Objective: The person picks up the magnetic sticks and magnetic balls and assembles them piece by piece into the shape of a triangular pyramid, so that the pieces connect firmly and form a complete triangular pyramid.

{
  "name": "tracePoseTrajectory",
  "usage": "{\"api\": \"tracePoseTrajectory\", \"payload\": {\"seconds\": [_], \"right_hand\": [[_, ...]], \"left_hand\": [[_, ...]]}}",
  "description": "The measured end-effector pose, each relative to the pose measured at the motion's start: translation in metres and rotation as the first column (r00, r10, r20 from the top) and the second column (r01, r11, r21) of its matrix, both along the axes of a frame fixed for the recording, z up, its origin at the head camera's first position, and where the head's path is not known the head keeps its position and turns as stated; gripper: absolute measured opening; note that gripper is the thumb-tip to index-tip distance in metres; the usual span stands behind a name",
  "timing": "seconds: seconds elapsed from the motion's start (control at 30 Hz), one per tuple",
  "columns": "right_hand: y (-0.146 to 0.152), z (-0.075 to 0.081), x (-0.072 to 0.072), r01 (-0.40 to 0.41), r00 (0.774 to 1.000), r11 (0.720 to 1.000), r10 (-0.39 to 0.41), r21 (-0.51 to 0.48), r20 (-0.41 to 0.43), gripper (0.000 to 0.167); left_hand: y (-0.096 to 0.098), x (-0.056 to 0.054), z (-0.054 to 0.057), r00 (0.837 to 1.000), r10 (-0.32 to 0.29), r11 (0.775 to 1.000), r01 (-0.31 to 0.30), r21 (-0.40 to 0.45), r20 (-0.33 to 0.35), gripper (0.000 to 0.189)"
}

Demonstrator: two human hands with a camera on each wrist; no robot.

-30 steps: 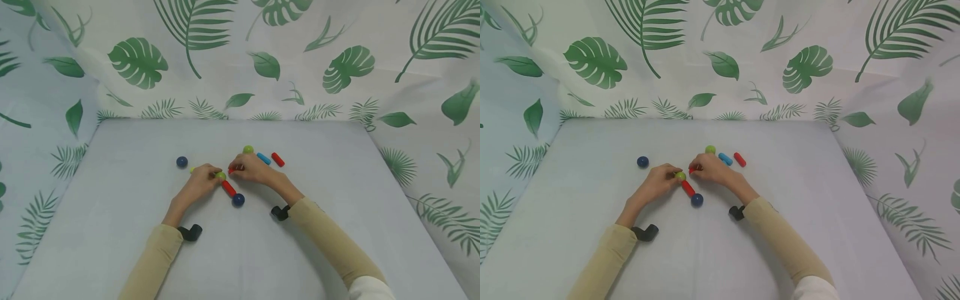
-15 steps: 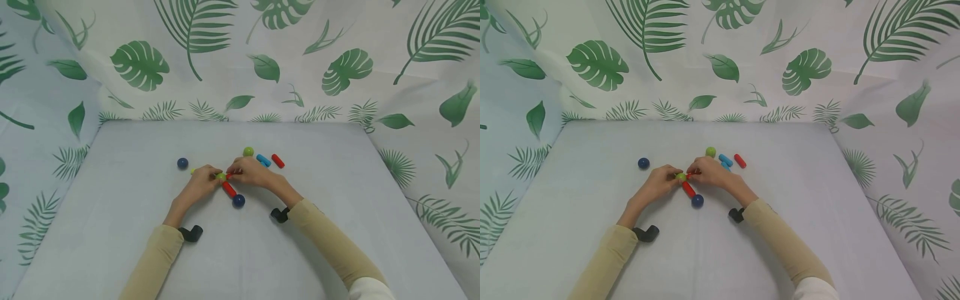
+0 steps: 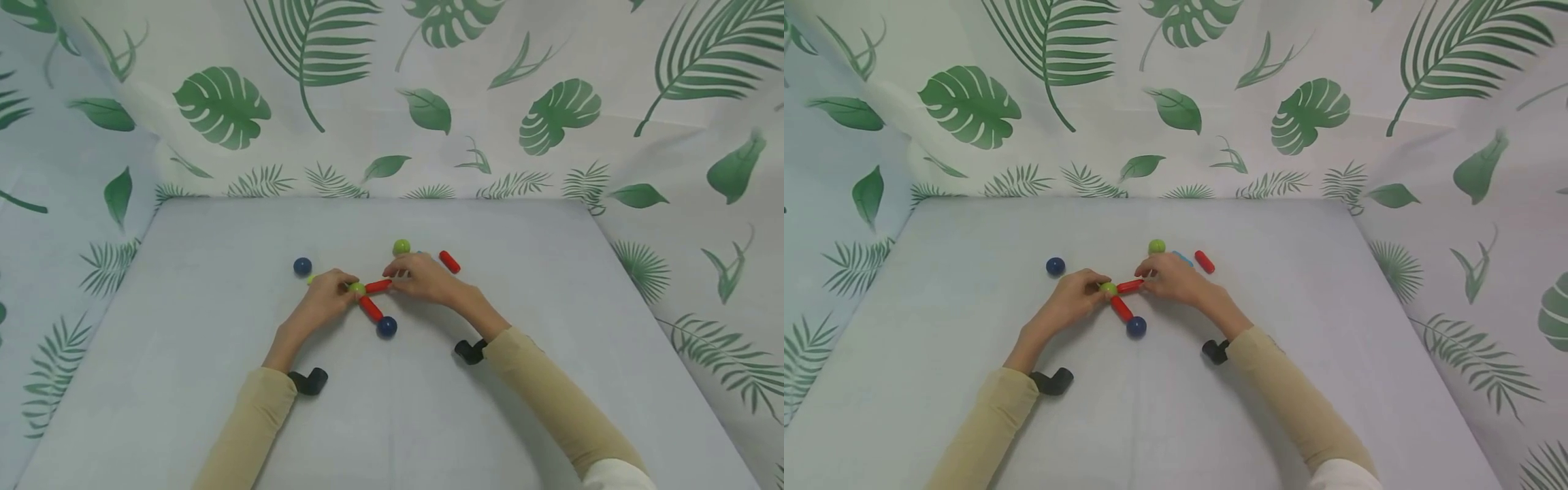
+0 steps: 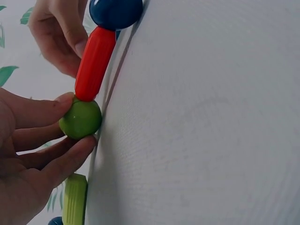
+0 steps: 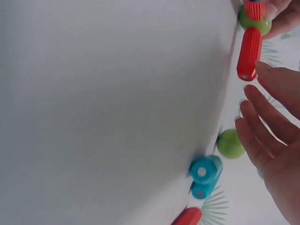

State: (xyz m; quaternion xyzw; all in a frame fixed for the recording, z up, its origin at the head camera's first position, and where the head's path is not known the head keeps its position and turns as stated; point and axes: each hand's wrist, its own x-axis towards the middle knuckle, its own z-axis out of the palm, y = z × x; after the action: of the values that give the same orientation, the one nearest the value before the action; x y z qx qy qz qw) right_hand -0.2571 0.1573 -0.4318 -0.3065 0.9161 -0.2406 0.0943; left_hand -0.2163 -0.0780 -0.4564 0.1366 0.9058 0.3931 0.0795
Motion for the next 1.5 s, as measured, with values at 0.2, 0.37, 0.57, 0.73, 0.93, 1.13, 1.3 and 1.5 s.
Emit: {"api": "tracePoseTrajectory", "payload": {"seconds": [0.2,0.37,0.57,0.73,0.93,1.13,1.3,1.5], "right_hand": [[0.012,0.002,0.002,0.027,1.000,1.000,-0.027,-0.003,-0.010,0.026],[0.023,0.001,0.002,0.042,0.997,0.999,-0.044,-0.022,-0.062,0.024],[0.035,-0.002,0.000,0.087,0.991,0.995,-0.092,-0.050,-0.096,0.022],[0.042,-0.002,-0.002,0.110,0.988,0.991,-0.117,-0.076,-0.101,0.022],[0.046,-0.004,-0.010,0.147,0.982,0.984,-0.158,-0.105,-0.103,0.023],[0.040,-0.007,-0.022,0.195,0.976,0.976,-0.203,-0.098,-0.077,0.028],[0.031,-0.009,-0.031,0.220,0.972,0.972,-0.226,-0.087,-0.062,0.034],[0.022,-0.014,-0.040,0.201,0.975,0.971,-0.211,-0.129,-0.070,0.039]], "left_hand": [[0.001,0.002,0.002,0.999,0.022,1.000,-0.023,0.003,0.025,0.036],[0.001,0.003,0.001,0.999,0.038,0.999,-0.038,0.003,0.038,0.036],[0.001,0.005,0.000,0.998,0.052,0.998,-0.053,0.015,0.037,0.035],[-0.001,0.008,-0.001,0.998,0.052,0.999,-0.052,0.015,0.027,0.035],[-0.001,0.011,0.000,1.000,0.027,1.000,-0.027,-0.013,-0.013,0.036],[0.000,0.014,0.000,0.999,0.052,0.998,-0.052,-0.021,-0.010,0.037],[0.000,0.016,0.000,0.998,0.065,0.998,-0.065,-0.022,0.001,0.037],[0.000,0.019,0.001,0.998,0.064,0.998,-0.065,-0.022,-0.011,0.037]]}}
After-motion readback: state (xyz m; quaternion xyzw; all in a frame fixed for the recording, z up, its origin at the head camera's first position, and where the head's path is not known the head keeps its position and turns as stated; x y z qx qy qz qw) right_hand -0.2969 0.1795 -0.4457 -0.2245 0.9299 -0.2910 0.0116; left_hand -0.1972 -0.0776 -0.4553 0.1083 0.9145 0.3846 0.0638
